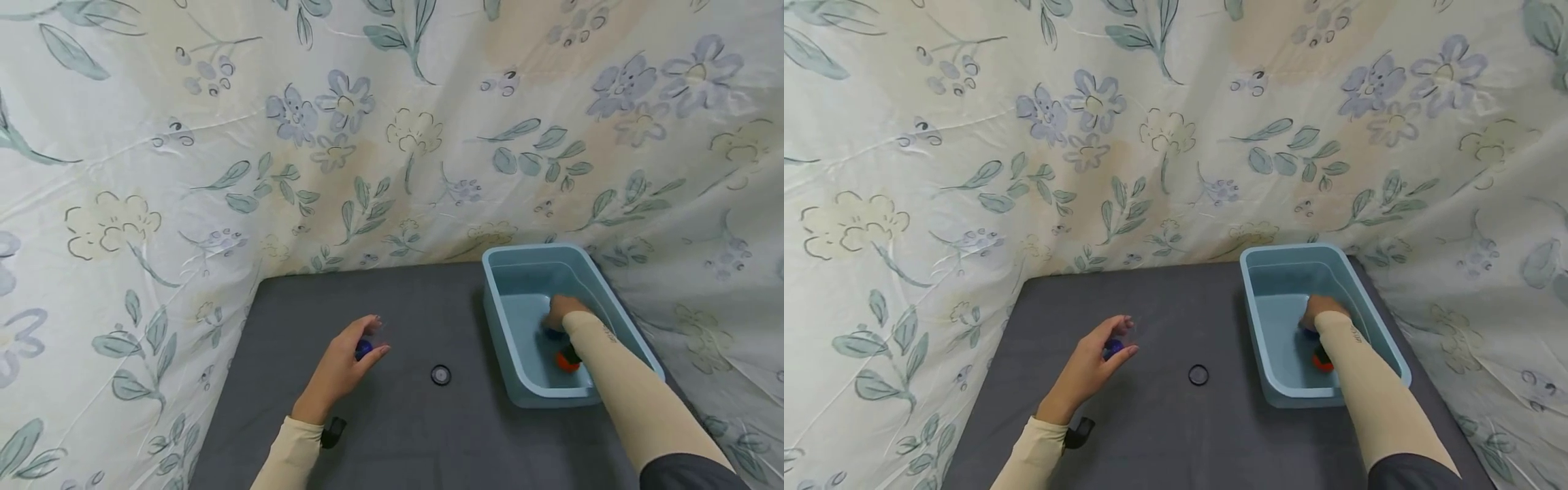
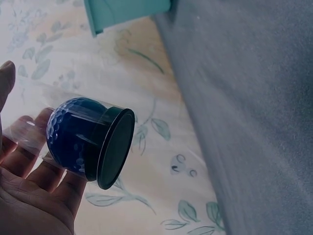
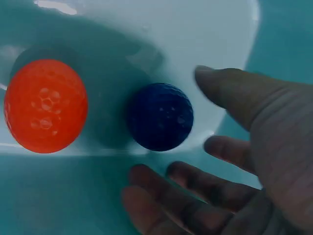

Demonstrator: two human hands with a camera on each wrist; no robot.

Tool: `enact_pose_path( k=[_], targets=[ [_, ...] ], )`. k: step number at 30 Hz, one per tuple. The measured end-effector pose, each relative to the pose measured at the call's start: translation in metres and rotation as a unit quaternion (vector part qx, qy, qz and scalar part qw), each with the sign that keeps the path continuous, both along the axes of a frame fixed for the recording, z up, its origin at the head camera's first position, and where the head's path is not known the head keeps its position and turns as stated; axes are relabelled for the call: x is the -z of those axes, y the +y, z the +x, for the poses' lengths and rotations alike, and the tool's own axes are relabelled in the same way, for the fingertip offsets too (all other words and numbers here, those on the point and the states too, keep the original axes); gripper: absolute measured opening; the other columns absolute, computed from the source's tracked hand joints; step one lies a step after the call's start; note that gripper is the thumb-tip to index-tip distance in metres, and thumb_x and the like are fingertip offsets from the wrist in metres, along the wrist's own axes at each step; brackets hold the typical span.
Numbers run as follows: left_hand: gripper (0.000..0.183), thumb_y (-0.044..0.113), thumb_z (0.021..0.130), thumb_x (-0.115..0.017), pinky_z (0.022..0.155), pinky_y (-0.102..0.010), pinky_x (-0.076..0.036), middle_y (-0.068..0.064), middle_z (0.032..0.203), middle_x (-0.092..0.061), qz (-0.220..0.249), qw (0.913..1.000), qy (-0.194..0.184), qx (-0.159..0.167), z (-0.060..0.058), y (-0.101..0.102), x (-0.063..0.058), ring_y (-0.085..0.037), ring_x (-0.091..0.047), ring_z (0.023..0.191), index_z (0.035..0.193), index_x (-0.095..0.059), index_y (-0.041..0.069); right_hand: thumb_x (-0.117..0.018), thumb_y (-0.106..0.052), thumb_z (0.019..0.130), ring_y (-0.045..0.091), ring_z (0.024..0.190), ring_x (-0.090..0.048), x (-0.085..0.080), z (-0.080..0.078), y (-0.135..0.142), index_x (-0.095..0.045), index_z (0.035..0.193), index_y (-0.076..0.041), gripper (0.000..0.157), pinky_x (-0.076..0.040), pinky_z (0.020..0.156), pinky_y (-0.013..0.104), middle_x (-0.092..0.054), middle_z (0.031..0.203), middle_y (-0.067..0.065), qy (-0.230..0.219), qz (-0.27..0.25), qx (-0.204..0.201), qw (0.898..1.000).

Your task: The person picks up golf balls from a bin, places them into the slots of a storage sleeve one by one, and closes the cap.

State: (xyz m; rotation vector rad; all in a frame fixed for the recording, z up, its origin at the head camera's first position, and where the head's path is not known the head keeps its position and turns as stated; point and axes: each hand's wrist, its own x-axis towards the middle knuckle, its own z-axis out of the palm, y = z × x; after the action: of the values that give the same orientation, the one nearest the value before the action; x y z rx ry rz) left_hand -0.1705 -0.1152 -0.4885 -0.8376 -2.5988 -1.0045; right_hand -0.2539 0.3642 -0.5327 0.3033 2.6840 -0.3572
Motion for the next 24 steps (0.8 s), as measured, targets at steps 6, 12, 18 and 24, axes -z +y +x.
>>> enact_pose_path(
  k=[6,12,18,24],
  targets=[
    [0.054,0.046,0.094,-0.059,0.094,-0.036,-0.054,0.002,0.128,-0.061,-0.003,1.0,0.001,-0.005,0.0,-0.004,0.002,-0.014,-0.062,0.113,0.14,-0.045,0.022,-0.064,-0.006,0.082,0.031,0.075,-0.053,0.002,-0.001,-0.008,-0.06,0.1,0.01,0.024,-0.047,0.063,0.041,-0.059,0.089,0.023,-0.045,0.031,-0.033,0.998],
    [0.053,0.046,0.094,-0.058,0.094,-0.036,-0.054,0.001,0.128,-0.061,-0.002,1.0,-0.006,-0.005,-0.001,-0.003,0.002,-0.013,-0.061,0.114,0.14,-0.045,0.021,-0.064,-0.005,0.084,0.031,0.072,-0.054,-0.001,-0.001,-0.01,-0.058,0.099,0.007,0.021,-0.048,0.059,0.039,-0.055,0.081,0.019,-0.067,0.044,-0.015,0.997],
    [0.052,0.045,0.094,-0.059,0.093,-0.035,-0.054,0.001,0.127,-0.061,0.004,0.9998,-0.016,-0.009,-0.004,0.001,0.003,-0.013,-0.061,0.114,0.139,-0.045,0.024,-0.072,-0.009,0.078,0.03,0.071,-0.053,-0.001,-0.008,0.002,-0.058,0.1,0.009,0.032,-0.046,0.057,0.037,-0.058,0.084,0.02,-0.034,0.011,-0.027,0.999],
    [0.053,0.048,0.094,-0.058,0.095,-0.034,-0.054,0.005,0.128,-0.06,-0.004,0.9997,-0.012,-0.02,-0.007,0.005,0.006,-0.01,-0.061,0.114,0.139,-0.045,0.024,-0.074,-0.015,0.078,0.028,0.069,-0.054,-0.011,-0.015,-0.001,-0.062,0.092,0.006,0.028,-0.045,0.056,0.036,-0.06,0.081,0.018,-0.007,-0.004,-0.039,0.999]
  ],
)
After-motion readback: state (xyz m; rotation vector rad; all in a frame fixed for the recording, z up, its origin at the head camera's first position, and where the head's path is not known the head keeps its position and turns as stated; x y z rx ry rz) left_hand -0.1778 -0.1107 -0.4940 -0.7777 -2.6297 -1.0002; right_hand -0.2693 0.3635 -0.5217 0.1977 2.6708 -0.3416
